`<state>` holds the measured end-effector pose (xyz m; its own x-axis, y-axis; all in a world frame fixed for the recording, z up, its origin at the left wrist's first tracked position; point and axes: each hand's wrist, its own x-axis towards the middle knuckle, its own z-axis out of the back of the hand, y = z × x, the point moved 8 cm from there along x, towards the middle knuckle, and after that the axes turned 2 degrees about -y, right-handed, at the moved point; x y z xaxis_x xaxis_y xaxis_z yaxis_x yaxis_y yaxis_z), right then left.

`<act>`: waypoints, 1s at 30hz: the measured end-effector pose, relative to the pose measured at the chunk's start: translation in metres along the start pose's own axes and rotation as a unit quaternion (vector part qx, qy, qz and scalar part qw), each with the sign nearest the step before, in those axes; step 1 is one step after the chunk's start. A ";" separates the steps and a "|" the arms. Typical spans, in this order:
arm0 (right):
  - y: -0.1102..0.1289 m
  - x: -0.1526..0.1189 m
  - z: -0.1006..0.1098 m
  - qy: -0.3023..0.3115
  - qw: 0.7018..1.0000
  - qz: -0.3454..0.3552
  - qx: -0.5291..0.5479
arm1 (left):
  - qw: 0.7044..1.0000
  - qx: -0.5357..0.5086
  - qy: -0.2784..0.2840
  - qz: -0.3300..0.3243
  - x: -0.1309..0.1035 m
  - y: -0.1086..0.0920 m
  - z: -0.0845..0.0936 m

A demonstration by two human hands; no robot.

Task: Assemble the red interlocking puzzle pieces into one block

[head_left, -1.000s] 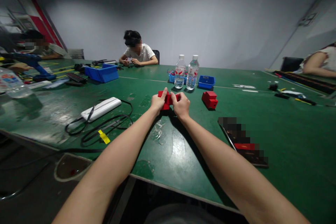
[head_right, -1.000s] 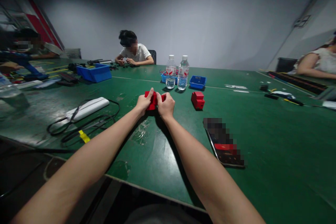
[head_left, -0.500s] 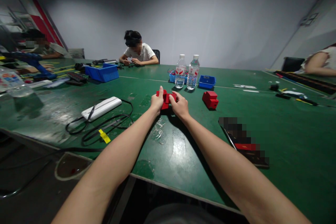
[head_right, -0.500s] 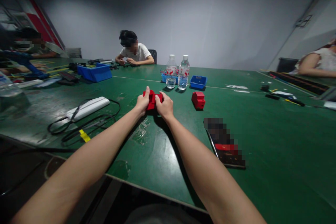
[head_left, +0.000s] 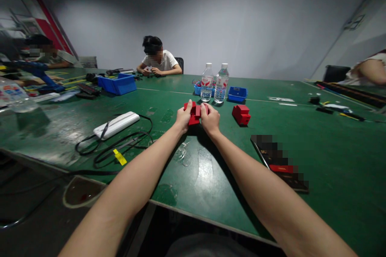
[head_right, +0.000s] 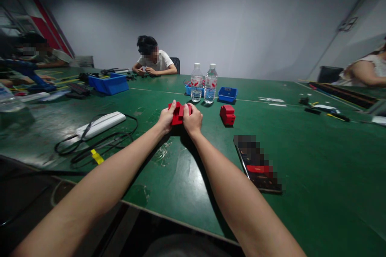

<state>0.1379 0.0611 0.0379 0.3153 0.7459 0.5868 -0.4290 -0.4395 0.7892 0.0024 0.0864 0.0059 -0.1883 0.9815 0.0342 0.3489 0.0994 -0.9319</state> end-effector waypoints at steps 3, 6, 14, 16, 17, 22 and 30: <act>0.001 -0.002 -0.001 0.008 1.000 0.002 -0.008 | 1.000 0.009 0.007 0.001 0.001 0.000 0.001; 0.001 -0.003 -0.003 0.013 1.000 0.002 -0.017 | 1.000 0.002 0.002 0.000 0.002 -0.001 0.002; -0.001 -0.005 -0.003 0.002 1.000 -0.010 -0.022 | 0.999 0.029 -0.044 -0.011 0.004 0.001 0.006; 0.000 -0.006 -0.003 0.002 1.000 -0.009 -0.025 | 0.995 0.068 -0.059 -0.043 0.006 -0.003 0.010; 0.000 -0.006 -0.003 0.003 1.000 -0.008 -0.027 | 0.993 0.086 -0.068 -0.054 0.006 -0.004 0.011; 0.001 -0.008 -0.003 -0.001 0.999 -0.009 -0.037 | 0.977 0.158 -0.106 -0.097 0.004 -0.013 0.016; -0.003 -0.006 -0.005 0.014 0.999 -0.018 -0.029 | 0.985 0.123 -0.088 -0.082 0.008 -0.007 0.015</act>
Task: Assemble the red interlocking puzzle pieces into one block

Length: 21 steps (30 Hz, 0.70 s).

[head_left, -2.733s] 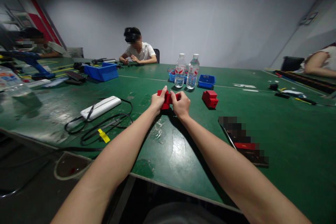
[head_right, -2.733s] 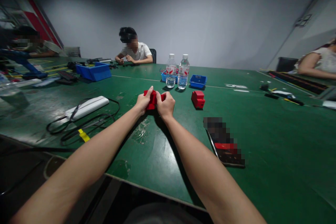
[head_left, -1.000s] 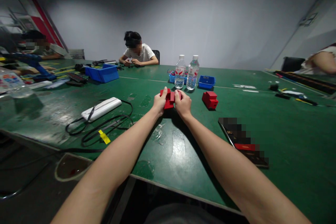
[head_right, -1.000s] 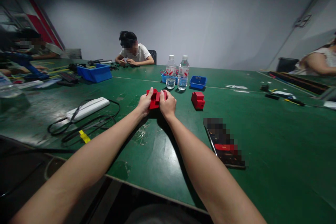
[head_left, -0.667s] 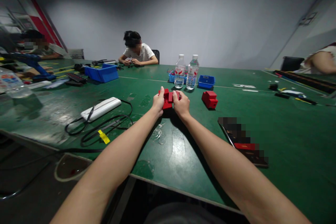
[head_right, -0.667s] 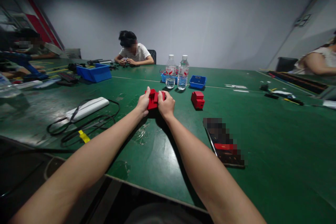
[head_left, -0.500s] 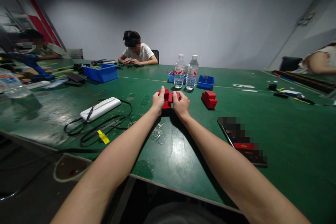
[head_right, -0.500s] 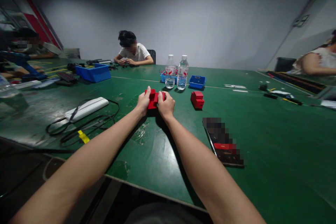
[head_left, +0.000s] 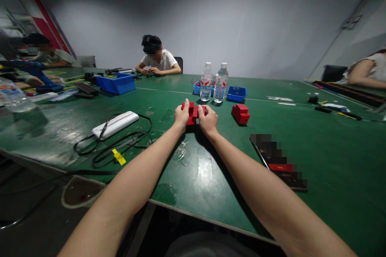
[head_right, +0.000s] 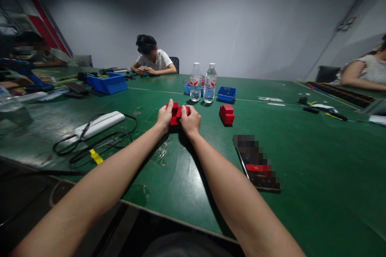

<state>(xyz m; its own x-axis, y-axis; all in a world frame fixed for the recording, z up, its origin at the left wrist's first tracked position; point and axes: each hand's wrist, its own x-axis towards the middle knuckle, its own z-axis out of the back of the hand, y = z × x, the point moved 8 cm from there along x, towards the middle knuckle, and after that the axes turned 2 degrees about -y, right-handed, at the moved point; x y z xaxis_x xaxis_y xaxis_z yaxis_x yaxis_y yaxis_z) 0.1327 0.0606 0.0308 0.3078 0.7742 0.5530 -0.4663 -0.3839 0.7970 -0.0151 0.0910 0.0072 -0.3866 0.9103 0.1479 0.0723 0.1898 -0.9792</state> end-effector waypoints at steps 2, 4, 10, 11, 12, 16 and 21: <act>-0.001 0.000 0.000 -0.002 1.000 -0.001 0.000 | 1.000 -0.010 0.002 0.006 0.001 0.002 0.000; -0.001 0.000 0.000 -0.004 1.000 0.000 -0.001 | 1.000 -0.017 0.003 0.008 0.001 0.002 -0.001; -0.005 0.002 -0.002 -0.002 1.000 -0.012 0.009 | 0.998 -0.055 0.012 0.042 -0.001 0.006 -0.003; -0.007 0.003 -0.003 0.006 1.000 -0.018 0.017 | 0.996 -0.063 0.015 0.055 -0.001 0.007 -0.003; -0.008 0.004 -0.005 0.018 0.999 -0.022 0.025 | 0.995 -0.068 0.021 0.071 -0.001 0.009 -0.003; -0.005 0.005 -0.007 0.058 0.998 0.002 0.010 | 0.988 -0.077 0.041 0.131 -0.002 0.016 -0.004; -0.004 0.002 -0.005 0.050 0.999 -0.011 0.002 | 0.986 -0.101 0.028 0.129 -0.003 0.014 -0.003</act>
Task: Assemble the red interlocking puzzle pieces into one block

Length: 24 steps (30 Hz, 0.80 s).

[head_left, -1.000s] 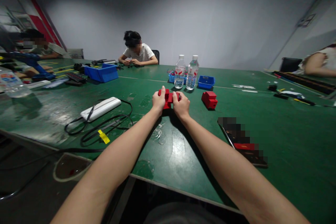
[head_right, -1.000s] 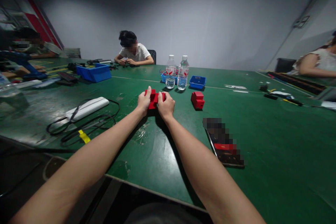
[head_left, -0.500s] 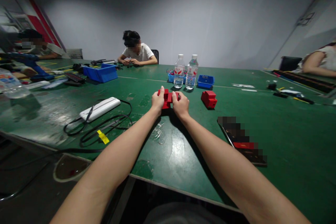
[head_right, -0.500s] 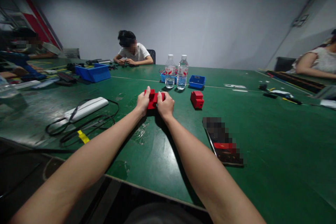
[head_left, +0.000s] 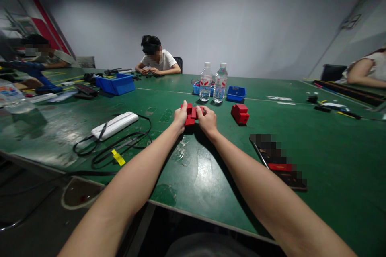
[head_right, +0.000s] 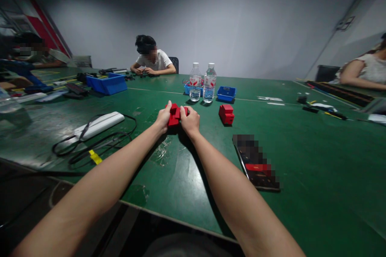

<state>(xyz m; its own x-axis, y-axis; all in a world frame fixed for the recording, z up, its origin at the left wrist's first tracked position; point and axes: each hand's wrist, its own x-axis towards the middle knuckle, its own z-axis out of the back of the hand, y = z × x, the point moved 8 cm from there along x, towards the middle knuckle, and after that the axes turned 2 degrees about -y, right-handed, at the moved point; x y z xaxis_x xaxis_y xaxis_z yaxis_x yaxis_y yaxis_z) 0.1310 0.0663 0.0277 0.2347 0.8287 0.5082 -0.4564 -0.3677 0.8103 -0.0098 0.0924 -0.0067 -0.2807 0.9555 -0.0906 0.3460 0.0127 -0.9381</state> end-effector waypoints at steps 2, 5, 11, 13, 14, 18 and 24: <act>-0.003 0.000 -0.001 -0.006 1.000 -0.015 0.014 | 1.000 -0.007 0.000 -0.001 -0.001 0.000 -0.002; -0.011 0.002 -0.001 -0.033 0.998 -0.044 0.037 | 1.000 -0.003 -0.018 0.001 -0.003 0.001 -0.001; -0.029 0.004 0.005 -0.092 0.989 -0.108 0.047 | 0.993 -0.059 -0.094 0.031 0.001 -0.003 0.014; -0.031 0.003 0.005 -0.094 0.987 -0.122 0.049 | 0.988 -0.107 -0.102 0.053 0.002 -0.004 0.018; -0.032 0.003 0.005 -0.096 0.986 -0.128 0.054 | 0.985 -0.128 -0.101 0.064 0.003 -0.004 0.018; -0.032 0.002 0.004 -0.101 0.983 -0.137 0.067 | 0.976 -0.173 -0.083 0.102 0.001 -0.003 0.014; -0.048 0.004 0.000 -0.111 0.976 -0.167 0.083 | 0.970 -0.199 -0.059 0.128 -0.006 -0.001 0.005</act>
<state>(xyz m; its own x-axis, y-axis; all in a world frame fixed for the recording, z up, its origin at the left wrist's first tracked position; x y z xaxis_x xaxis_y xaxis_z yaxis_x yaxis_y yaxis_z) 0.1538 0.0873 -0.0086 0.5350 0.8093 0.2426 -0.1809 -0.1708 0.9686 -0.0128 0.0853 -0.0074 -0.2322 0.9019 -0.3642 0.7302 -0.0857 -0.6778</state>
